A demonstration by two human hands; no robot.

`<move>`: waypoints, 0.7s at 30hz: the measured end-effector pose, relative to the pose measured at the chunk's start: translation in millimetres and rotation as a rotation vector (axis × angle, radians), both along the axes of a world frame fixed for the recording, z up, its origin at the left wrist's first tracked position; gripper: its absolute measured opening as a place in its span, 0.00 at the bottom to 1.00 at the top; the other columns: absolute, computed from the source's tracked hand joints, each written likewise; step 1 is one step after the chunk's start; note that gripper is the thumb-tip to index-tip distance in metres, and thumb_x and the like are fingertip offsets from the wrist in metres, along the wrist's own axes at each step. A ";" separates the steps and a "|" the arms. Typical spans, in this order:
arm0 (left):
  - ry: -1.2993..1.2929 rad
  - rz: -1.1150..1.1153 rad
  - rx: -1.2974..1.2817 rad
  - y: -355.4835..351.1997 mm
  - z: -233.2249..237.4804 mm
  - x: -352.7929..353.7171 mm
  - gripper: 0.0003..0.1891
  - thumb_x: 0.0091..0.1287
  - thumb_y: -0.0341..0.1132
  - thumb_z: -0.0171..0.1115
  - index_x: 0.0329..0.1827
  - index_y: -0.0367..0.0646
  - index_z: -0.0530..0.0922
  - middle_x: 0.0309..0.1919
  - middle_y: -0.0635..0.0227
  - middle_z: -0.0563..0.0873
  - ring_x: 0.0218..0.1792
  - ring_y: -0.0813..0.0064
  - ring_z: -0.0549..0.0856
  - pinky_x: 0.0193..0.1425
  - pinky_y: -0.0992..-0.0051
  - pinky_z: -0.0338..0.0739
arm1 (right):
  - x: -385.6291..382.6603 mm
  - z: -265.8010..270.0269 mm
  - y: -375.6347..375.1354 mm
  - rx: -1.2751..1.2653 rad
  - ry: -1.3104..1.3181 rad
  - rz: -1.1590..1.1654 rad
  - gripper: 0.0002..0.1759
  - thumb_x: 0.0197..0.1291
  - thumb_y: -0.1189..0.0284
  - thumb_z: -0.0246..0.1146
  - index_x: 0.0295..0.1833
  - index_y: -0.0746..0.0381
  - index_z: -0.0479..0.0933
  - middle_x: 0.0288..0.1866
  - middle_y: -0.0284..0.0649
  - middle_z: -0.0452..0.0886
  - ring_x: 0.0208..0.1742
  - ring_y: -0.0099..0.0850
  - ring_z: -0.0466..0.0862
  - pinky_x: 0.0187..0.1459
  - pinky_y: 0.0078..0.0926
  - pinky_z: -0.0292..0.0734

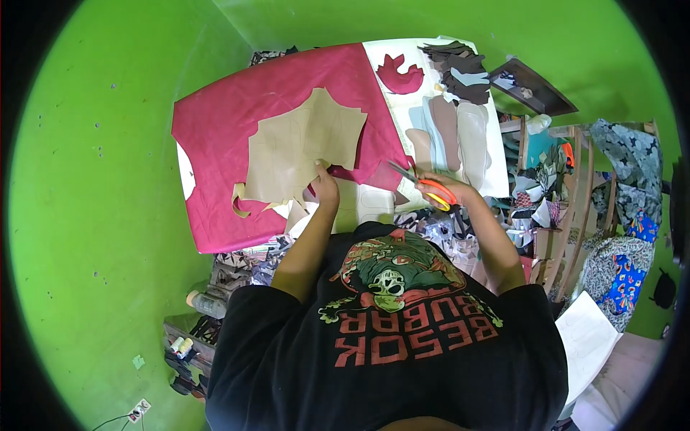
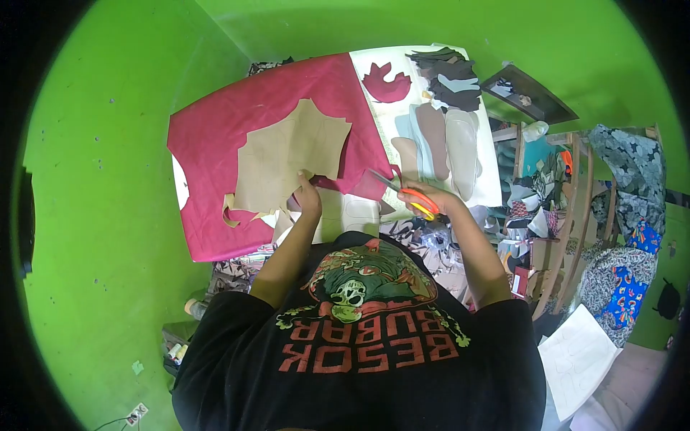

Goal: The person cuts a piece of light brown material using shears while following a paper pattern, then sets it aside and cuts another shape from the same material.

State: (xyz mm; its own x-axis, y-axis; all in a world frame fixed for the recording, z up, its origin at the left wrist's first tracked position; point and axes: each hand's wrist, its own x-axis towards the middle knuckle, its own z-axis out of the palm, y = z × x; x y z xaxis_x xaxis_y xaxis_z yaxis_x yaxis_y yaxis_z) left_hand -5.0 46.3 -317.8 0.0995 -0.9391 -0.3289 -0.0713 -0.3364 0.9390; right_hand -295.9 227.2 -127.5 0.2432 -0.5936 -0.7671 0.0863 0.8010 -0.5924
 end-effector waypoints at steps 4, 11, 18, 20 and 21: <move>-0.034 -0.050 -0.054 8.3 96.0 -1.5 0.31 0.85 0.50 0.49 0.63 0.19 0.77 0.64 0.38 0.82 0.65 0.52 0.80 0.73 0.63 0.69 | 25.1 -24.5 -12.8 -0.079 0.020 -0.248 0.25 0.66 0.63 0.76 0.57 0.58 0.69 0.34 0.34 0.77 0.28 0.23 0.82 0.30 0.22 0.79; 0.063 0.276 -0.030 6.6 57.5 25.7 0.37 0.84 0.59 0.44 0.57 0.23 0.79 0.47 0.47 0.87 0.48 0.56 0.85 0.59 0.64 0.78 | 72.8 -48.6 -75.7 -0.276 0.087 -0.395 0.23 0.62 0.64 0.77 0.51 0.60 0.71 0.36 0.38 0.83 0.31 0.25 0.86 0.29 0.25 0.82; 0.643 0.215 0.211 6.1 64.6 44.4 0.32 0.83 0.62 0.42 0.58 0.37 0.76 0.46 0.58 0.87 0.44 0.68 0.85 0.51 0.67 0.81 | 108.2 -44.2 -99.8 -0.195 -0.014 -0.317 0.24 0.62 0.62 0.77 0.53 0.60 0.71 0.36 0.41 0.84 0.28 0.26 0.84 0.28 0.25 0.80; 0.697 0.202 0.235 5.9 67.5 41.5 0.30 0.83 0.62 0.43 0.57 0.40 0.75 0.48 0.60 0.87 0.45 0.68 0.85 0.50 0.68 0.80 | 115.0 -44.2 -99.8 -0.197 0.011 -0.301 0.25 0.62 0.61 0.76 0.54 0.61 0.71 0.37 0.42 0.84 0.28 0.27 0.84 0.29 0.27 0.81; 0.704 0.246 0.275 4.4 68.9 39.7 0.30 0.83 0.63 0.43 0.56 0.41 0.75 0.47 0.61 0.86 0.45 0.69 0.84 0.52 0.68 0.80 | 118.0 -44.2 -99.5 -0.194 0.019 -0.301 0.23 0.63 0.63 0.75 0.53 0.60 0.71 0.37 0.41 0.84 0.29 0.28 0.85 0.30 0.27 0.82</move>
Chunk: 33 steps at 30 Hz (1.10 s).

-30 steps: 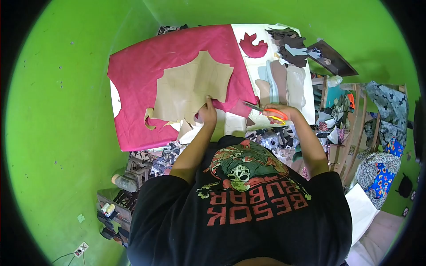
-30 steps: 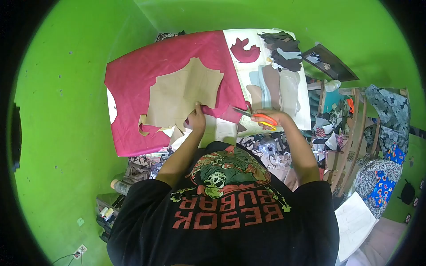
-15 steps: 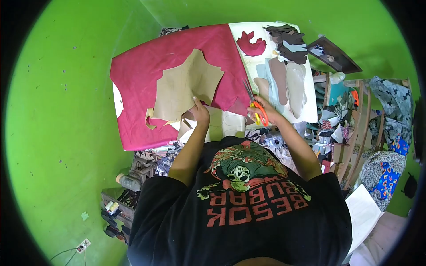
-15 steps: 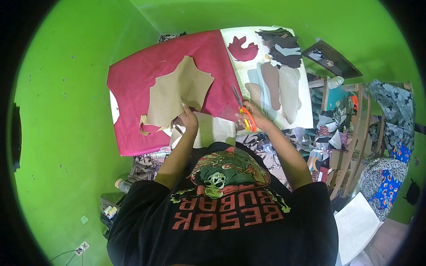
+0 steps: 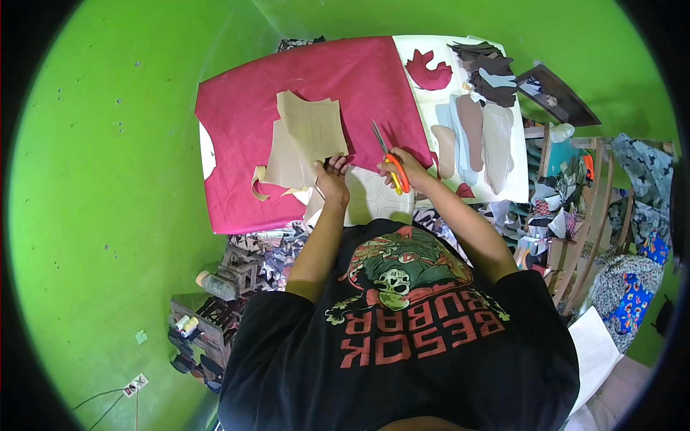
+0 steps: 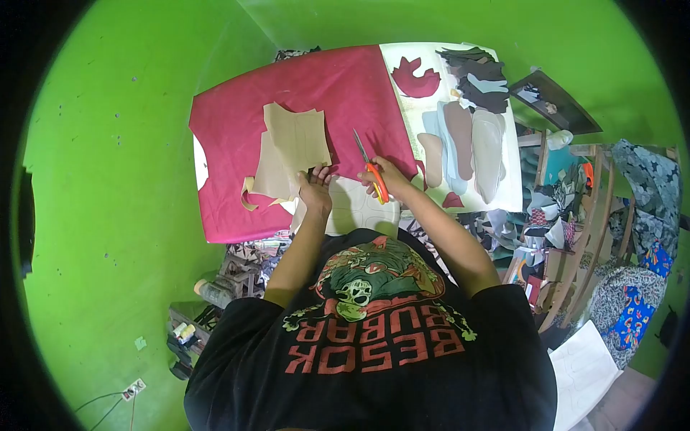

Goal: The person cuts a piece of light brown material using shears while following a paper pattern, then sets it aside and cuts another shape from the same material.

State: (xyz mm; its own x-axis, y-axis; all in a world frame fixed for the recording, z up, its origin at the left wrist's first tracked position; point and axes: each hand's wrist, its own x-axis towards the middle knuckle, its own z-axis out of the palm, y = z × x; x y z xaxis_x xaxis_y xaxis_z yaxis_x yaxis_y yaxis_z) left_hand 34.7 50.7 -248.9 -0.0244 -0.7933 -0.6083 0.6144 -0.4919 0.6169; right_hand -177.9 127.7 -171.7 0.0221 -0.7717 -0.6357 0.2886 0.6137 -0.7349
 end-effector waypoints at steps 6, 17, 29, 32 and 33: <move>0.344 -0.083 0.150 -30.1 8.8 6.5 0.30 0.81 0.66 0.43 0.53 0.45 0.74 0.44 0.68 0.82 0.49 0.70 0.81 0.56 0.68 0.76 | 16.3 6.0 -2.3 0.062 0.036 -0.066 0.23 0.63 0.62 0.75 0.51 0.59 0.69 0.37 0.41 0.84 0.30 0.28 0.85 0.32 0.27 0.82; -0.125 -0.419 0.141 -54.9 -7.1 -9.2 0.29 0.82 0.59 0.49 0.63 0.41 0.77 0.53 0.67 0.86 0.50 0.75 0.83 0.57 0.73 0.77 | 80.1 9.5 4.8 0.178 0.006 -0.098 0.29 0.69 0.48 0.68 0.58 0.59 0.69 0.38 0.40 0.82 0.27 0.28 0.85 0.27 0.25 0.79; -0.013 -0.593 0.223 -64.1 -10.9 2.4 0.15 0.81 0.54 0.57 0.42 0.55 0.77 0.28 0.82 0.68 0.28 0.85 0.65 0.36 0.79 0.65 | 132.8 0.9 -0.2 0.149 0.274 -0.030 0.30 0.73 0.42 0.62 0.55 0.60 0.67 0.32 0.33 0.74 0.26 0.23 0.74 0.27 0.25 0.71; -0.069 -0.603 0.138 -61.2 -5.4 -10.1 0.17 0.79 0.55 0.58 0.38 0.53 0.77 0.27 0.81 0.70 0.28 0.84 0.66 0.37 0.77 0.67 | 129.4 -28.7 -0.2 0.054 0.382 0.081 0.34 0.73 0.37 0.56 0.55 0.59 0.67 0.32 0.33 0.73 0.28 0.23 0.75 0.30 0.25 0.71; -0.071 -0.594 0.132 -60.2 -4.3 -13.4 0.17 0.79 0.55 0.58 0.38 0.53 0.77 0.27 0.81 0.70 0.28 0.84 0.66 0.37 0.77 0.67 | 124.8 -23.1 -3.9 0.046 0.382 0.089 0.34 0.73 0.37 0.56 0.55 0.59 0.67 0.32 0.33 0.73 0.28 0.23 0.75 0.30 0.25 0.71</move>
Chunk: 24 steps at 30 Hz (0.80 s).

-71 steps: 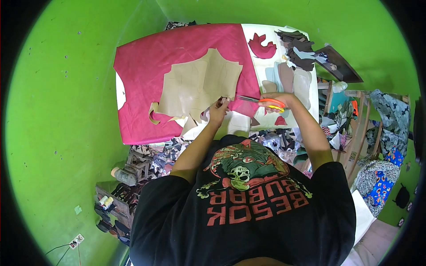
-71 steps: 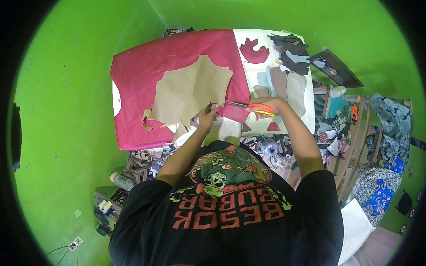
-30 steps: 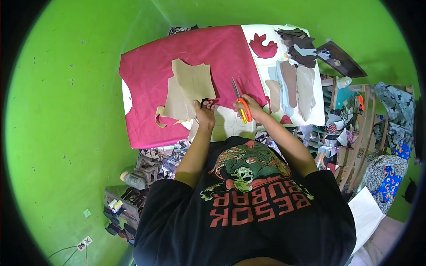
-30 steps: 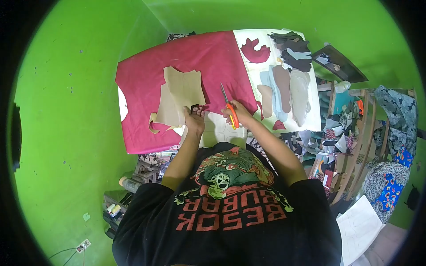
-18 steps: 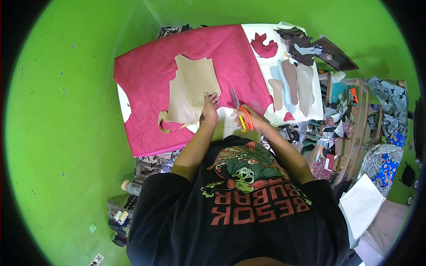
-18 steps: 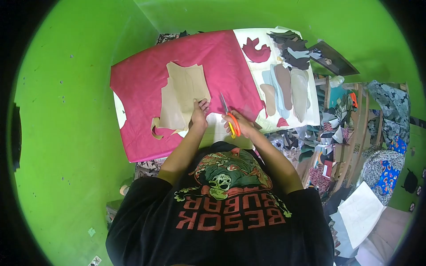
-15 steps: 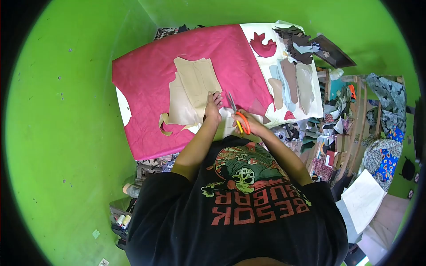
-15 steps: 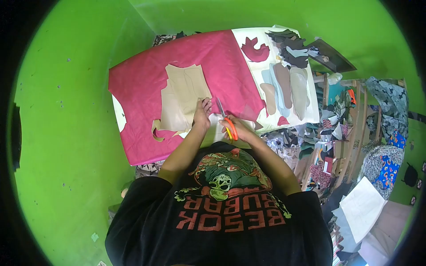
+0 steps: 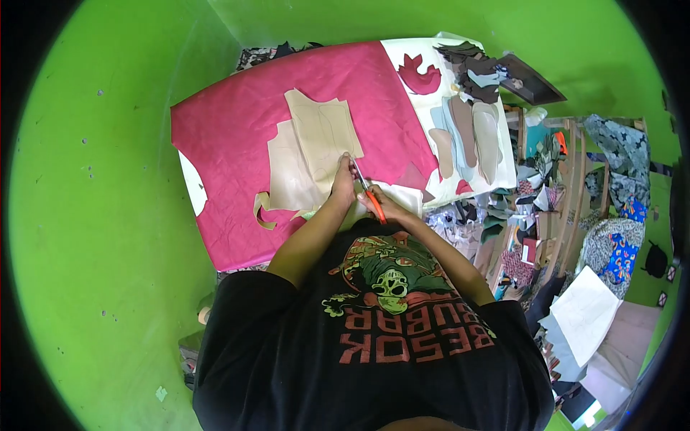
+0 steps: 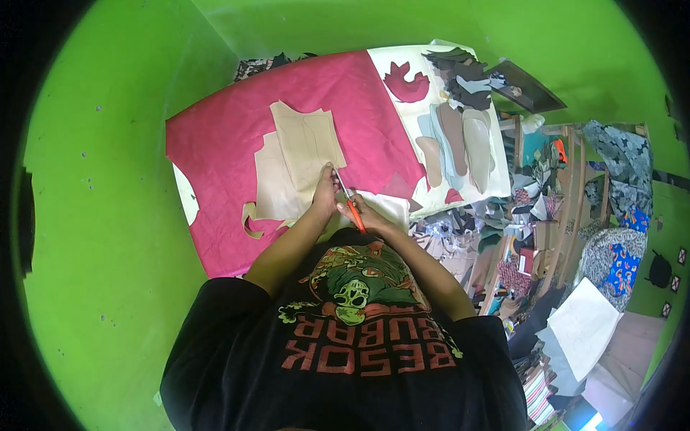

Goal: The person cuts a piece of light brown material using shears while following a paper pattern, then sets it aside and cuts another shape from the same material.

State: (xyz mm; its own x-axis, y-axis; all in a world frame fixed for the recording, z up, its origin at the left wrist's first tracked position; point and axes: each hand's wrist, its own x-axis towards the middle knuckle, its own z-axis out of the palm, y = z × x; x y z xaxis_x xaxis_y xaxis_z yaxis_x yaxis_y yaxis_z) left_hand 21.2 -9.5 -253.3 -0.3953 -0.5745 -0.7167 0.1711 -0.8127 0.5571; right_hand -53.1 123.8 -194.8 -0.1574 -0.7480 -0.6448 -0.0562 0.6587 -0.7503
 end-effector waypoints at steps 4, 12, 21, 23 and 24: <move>-0.118 0.073 0.070 2.9 -8.9 -4.3 0.21 0.77 0.57 0.59 0.33 0.51 0.76 0.27 0.78 0.73 0.29 0.79 0.71 0.40 0.74 0.70 | -14.3 19.1 -16.4 0.036 0.018 0.057 0.33 0.77 0.37 0.51 0.54 0.60 0.66 0.32 0.33 0.73 0.30 0.25 0.77 0.30 0.26 0.73; -0.040 0.141 0.032 11.5 -14.9 2.8 0.28 0.81 0.60 0.49 0.33 0.46 0.77 0.26 0.71 0.78 0.29 0.73 0.76 0.40 0.71 0.72 | -27.8 20.0 -35.9 0.037 -0.113 0.016 0.36 0.73 0.34 0.54 0.56 0.59 0.66 0.35 0.34 0.73 0.32 0.24 0.76 0.33 0.25 0.75; -0.105 0.302 0.050 2.2 -18.0 -6.0 0.28 0.83 0.60 0.48 0.37 0.44 0.80 0.27 0.73 0.80 0.32 0.77 0.76 0.44 0.75 0.71 | -41.6 20.9 -16.9 0.075 -0.092 0.169 0.37 0.72 0.33 0.55 0.57 0.60 0.66 0.37 0.36 0.74 0.34 0.24 0.76 0.34 0.26 0.74; -0.071 0.301 0.042 2.3 -19.1 -5.3 0.25 0.82 0.57 0.55 0.38 0.44 0.81 0.28 0.74 0.80 0.33 0.80 0.75 0.45 0.77 0.71 | -39.7 21.1 -14.0 0.068 -0.062 0.149 0.37 0.73 0.34 0.55 0.56 0.60 0.67 0.36 0.35 0.74 0.34 0.23 0.76 0.34 0.25 0.74; -0.073 0.304 0.045 1.5 -15.3 -5.3 0.25 0.82 0.57 0.55 0.38 0.44 0.81 0.28 0.74 0.80 0.33 0.80 0.75 0.45 0.77 0.71 | -37.5 17.0 -13.6 0.071 -0.064 0.152 0.37 0.73 0.34 0.55 0.56 0.60 0.67 0.36 0.35 0.74 0.34 0.23 0.76 0.34 0.25 0.74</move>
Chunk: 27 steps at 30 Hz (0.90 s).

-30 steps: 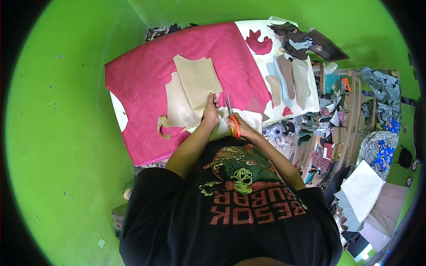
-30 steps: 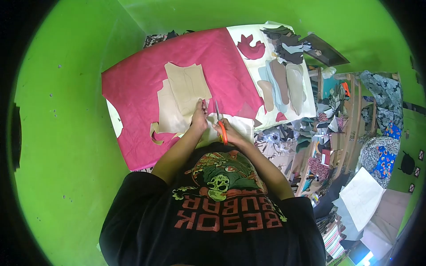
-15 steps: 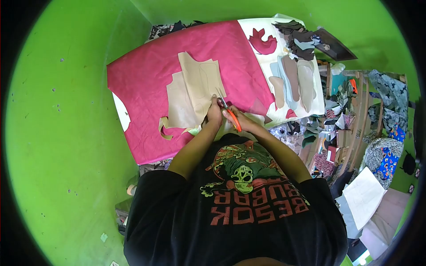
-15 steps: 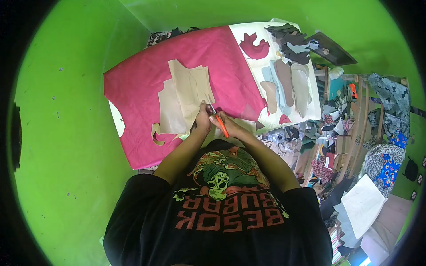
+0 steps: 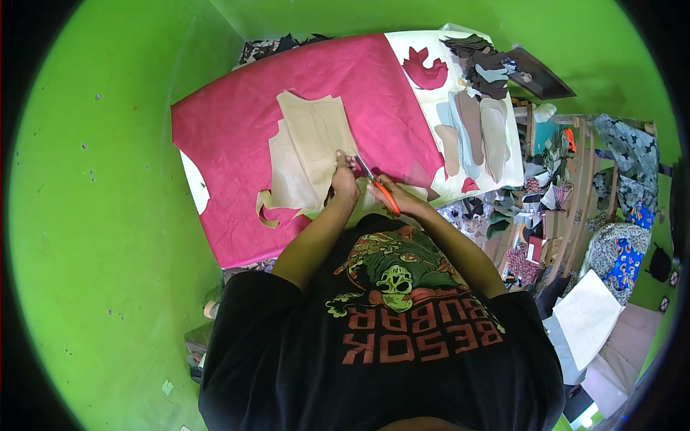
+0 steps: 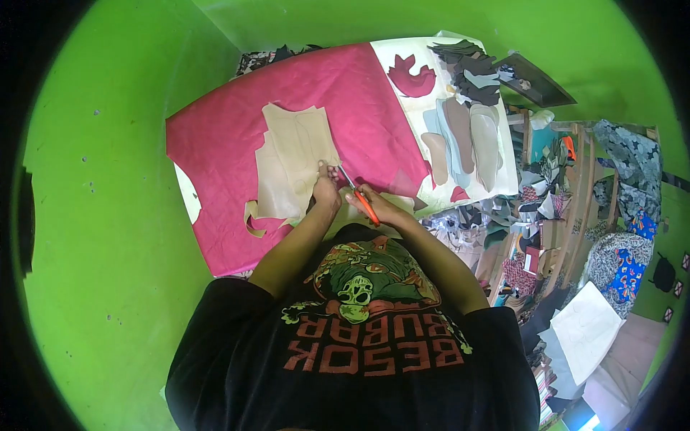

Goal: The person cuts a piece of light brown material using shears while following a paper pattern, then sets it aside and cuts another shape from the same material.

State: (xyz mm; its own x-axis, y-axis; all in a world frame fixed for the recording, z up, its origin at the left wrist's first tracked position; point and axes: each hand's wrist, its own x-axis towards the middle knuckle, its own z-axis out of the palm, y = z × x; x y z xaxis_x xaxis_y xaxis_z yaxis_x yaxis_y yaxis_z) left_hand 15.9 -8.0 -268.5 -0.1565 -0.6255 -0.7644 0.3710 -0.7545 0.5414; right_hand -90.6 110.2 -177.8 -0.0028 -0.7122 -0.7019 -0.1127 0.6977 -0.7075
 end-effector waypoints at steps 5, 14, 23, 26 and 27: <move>-0.035 -0.044 0.068 -0.4 15.4 1.2 0.21 0.77 0.55 0.64 0.37 0.45 0.80 0.29 0.75 0.78 0.31 0.78 0.75 0.41 0.76 0.72 | 12.1 -14.1 -15.9 -0.048 -0.038 -0.112 0.42 0.68 0.29 0.55 0.55 0.61 0.67 0.33 0.36 0.71 0.31 0.26 0.75 0.32 0.26 0.73; 0.025 -0.089 0.135 -10.8 42.2 1.3 0.17 0.77 0.50 0.66 0.40 0.45 0.81 0.31 0.72 0.79 0.31 0.73 0.78 0.39 0.68 0.77 | 10.1 2.2 -47.8 -0.035 -0.084 -0.128 0.44 0.68 0.28 0.52 0.56 0.62 0.66 0.34 0.37 0.72 0.32 0.26 0.76 0.30 0.26 0.74; 0.232 0.052 0.220 -17.4 29.1 -0.6 0.15 0.79 0.47 0.64 0.39 0.46 0.77 0.29 0.70 0.79 0.31 0.71 0.79 0.41 0.66 0.81 | 18.0 11.1 -58.9 -0.065 -0.056 -0.160 0.44 0.69 0.29 0.52 0.60 0.63 0.65 0.39 0.38 0.73 0.34 0.26 0.76 0.35 0.26 0.74; 0.324 0.055 0.158 -23.6 13.2 8.6 0.16 0.79 0.47 0.64 0.38 0.47 0.74 0.29 0.70 0.78 0.32 0.73 0.78 0.43 0.67 0.82 | 14.9 12.6 -57.3 -0.075 -0.085 -0.164 0.44 0.69 0.30 0.54 0.60 0.63 0.66 0.40 0.38 0.73 0.35 0.26 0.77 0.37 0.26 0.75; 0.301 0.052 0.116 -26.4 13.8 9.2 0.16 0.79 0.48 0.63 0.38 0.48 0.73 0.31 0.70 0.77 0.33 0.74 0.78 0.45 0.66 0.83 | 13.3 14.9 -55.8 -0.049 -0.129 -0.168 0.43 0.69 0.30 0.55 0.60 0.63 0.66 0.40 0.38 0.74 0.36 0.26 0.77 0.37 0.26 0.75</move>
State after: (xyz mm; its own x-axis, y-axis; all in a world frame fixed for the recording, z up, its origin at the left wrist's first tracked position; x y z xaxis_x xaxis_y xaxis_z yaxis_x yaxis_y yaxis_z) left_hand 25.1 -34.4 -254.8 -0.3567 -0.5503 -0.7550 0.5407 -0.7806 0.3135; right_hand -77.3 54.4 -162.9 -0.0370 -0.7425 -0.6688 0.0957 0.6636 -0.7420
